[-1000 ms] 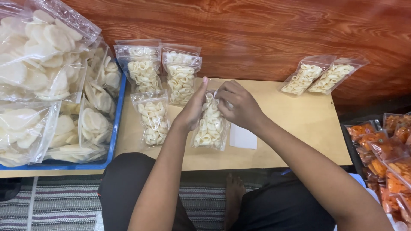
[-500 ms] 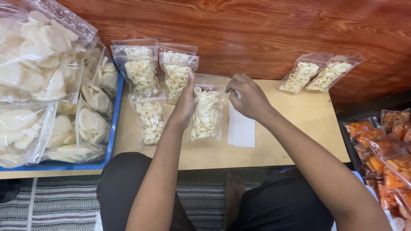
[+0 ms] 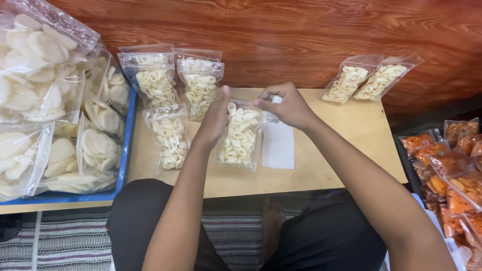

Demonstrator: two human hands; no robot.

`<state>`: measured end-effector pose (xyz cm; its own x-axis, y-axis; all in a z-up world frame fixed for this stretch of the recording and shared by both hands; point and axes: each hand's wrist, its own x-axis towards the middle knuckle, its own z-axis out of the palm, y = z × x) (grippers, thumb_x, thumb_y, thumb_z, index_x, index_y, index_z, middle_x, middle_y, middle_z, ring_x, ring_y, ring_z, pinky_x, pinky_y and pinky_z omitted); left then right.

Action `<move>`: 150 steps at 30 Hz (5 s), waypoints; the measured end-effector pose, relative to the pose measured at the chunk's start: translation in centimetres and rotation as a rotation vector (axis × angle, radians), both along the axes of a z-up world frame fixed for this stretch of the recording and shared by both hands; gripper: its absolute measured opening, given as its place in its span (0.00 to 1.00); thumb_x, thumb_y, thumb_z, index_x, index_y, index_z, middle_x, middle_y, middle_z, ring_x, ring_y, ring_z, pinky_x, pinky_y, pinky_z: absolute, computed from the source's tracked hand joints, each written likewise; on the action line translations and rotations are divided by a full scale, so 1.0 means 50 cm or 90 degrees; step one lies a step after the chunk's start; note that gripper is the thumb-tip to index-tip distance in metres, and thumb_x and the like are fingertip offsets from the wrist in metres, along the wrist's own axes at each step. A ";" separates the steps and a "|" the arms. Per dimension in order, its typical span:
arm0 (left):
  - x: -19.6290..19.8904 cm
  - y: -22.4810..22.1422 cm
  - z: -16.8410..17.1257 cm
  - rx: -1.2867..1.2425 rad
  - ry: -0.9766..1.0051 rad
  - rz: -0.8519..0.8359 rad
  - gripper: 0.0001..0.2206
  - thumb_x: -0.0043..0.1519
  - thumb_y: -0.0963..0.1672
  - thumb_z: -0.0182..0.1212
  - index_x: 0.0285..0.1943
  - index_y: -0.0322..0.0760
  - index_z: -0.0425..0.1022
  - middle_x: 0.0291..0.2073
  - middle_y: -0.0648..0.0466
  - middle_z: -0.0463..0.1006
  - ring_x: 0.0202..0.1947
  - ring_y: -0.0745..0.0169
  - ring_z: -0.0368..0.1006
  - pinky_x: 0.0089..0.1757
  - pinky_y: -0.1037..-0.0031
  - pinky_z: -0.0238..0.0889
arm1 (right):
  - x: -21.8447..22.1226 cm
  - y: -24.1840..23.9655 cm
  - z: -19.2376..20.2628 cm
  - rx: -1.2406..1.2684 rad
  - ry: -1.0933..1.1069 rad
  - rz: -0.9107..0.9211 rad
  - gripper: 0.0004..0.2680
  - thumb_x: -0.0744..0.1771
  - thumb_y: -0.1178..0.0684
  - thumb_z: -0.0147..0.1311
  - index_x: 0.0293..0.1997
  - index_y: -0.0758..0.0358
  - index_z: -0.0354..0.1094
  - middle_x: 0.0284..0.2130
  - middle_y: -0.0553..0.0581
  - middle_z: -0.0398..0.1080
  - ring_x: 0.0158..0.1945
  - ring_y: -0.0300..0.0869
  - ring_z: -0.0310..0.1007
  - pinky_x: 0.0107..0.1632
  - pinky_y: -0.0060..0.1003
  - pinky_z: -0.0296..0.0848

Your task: Wiping down plastic bags of snacks with a cloth and organizing them on a table.

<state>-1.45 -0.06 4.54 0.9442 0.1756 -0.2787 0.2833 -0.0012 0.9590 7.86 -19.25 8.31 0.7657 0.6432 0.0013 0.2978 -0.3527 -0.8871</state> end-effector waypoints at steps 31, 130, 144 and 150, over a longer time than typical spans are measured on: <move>0.057 -0.125 -0.147 -0.135 -0.239 -0.131 0.38 0.37 0.39 0.53 0.66 0.37 0.73 0.60 0.52 0.71 0.62 0.61 0.66 0.62 0.66 0.57 | 0.062 -0.116 0.006 0.110 0.037 -0.094 0.14 0.63 0.52 0.68 0.53 0.59 0.75 0.39 0.50 0.76 0.45 0.33 0.73 0.53 0.30 0.74; 0.103 -0.309 -0.075 0.163 -0.308 0.112 0.28 0.54 0.36 0.52 0.65 0.48 0.58 0.49 0.59 0.61 0.58 0.60 0.55 0.60 0.67 0.51 | 0.128 -0.204 -0.060 -0.604 -0.017 -0.095 0.25 0.63 0.29 0.54 0.46 0.65 0.75 0.46 0.68 0.77 0.56 0.60 0.75 0.52 0.58 0.75; -0.114 0.157 -0.213 0.492 0.119 0.395 0.38 0.48 0.46 0.73 0.67 0.43 0.55 0.62 0.46 0.51 0.68 0.34 0.42 0.63 0.42 0.41 | -0.015 0.203 -0.095 -0.465 -0.080 0.304 0.16 0.66 0.37 0.57 0.50 0.57 0.73 0.50 0.65 0.75 0.59 0.57 0.73 0.57 0.54 0.73; -0.130 0.158 -0.195 0.428 0.268 0.306 0.45 0.52 0.53 0.75 0.73 0.41 0.46 0.66 0.36 0.55 0.70 0.33 0.49 0.64 0.45 0.42 | -0.024 0.248 -0.130 -0.511 -0.059 0.325 0.17 0.67 0.37 0.54 0.55 0.57 0.71 0.54 0.65 0.72 0.62 0.56 0.71 0.60 0.53 0.72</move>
<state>-7.96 7.84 -5.19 0.5722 0.7707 -0.2804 0.7226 -0.3121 0.6168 6.64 -6.86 1.80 0.4112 0.7352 -0.5388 0.6415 -0.6534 -0.4019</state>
